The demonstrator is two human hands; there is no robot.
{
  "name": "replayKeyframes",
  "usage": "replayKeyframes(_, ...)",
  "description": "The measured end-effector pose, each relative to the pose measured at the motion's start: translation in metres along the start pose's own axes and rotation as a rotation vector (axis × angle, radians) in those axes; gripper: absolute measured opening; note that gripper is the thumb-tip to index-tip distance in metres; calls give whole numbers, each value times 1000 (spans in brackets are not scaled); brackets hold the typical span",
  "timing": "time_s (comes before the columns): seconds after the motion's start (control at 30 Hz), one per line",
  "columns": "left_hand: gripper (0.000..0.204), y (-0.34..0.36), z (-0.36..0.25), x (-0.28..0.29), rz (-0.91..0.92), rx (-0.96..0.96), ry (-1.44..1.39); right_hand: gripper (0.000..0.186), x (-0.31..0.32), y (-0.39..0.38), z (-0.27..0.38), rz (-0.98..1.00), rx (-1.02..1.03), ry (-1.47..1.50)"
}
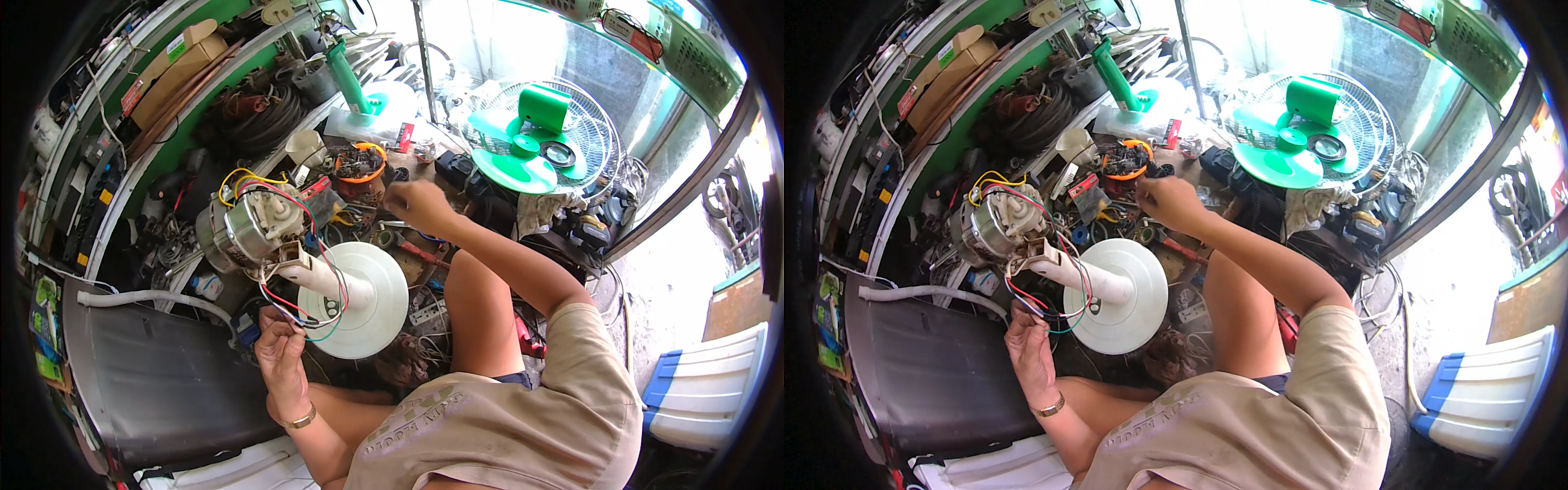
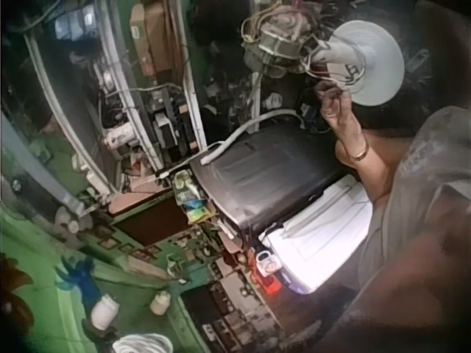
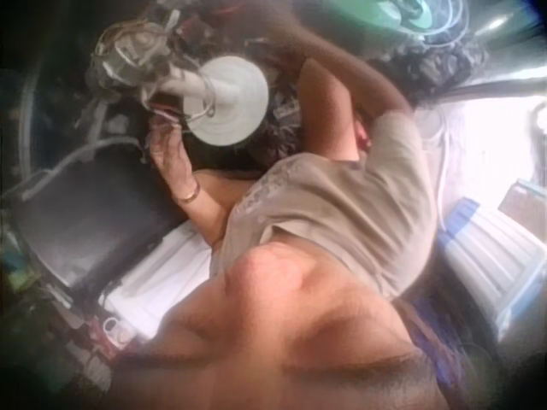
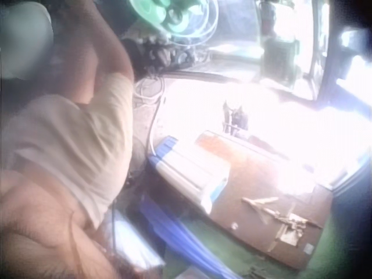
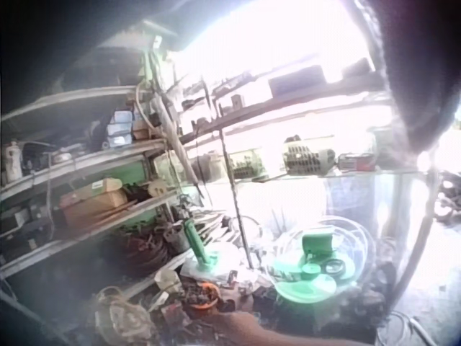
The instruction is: The person sits on the floor in a cluttered workshop and repairs a white ceiling fan motor. They strip the ends of several wires, twist them together, and use a screwdriver to tighten the terminal screws on the motor housing.
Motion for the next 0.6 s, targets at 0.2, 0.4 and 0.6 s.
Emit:
replayKeyframes(0.2,7,-9,-3,6,-112,-85,118,26,-93,-7,-30,248,139,-289)
replayKeyframes(0.4,12,-12,3,8,-126,-92,99,29,-127,0,-52,320,261,-403)
replayKeyframes(0.6,33,-33,15,-13,-180,-93,-102,32,-98,1,-60,373,385,-196)
Point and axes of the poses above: each hand's wrist, its own y-axis towards the middle knuckle, its own x-axis out of the back of the hand, z = x × y, the point moved 3 cm from there along y, towards the middle knuckle, and after that the axes turned 6 degrees about -y, right-handed, at the moved point
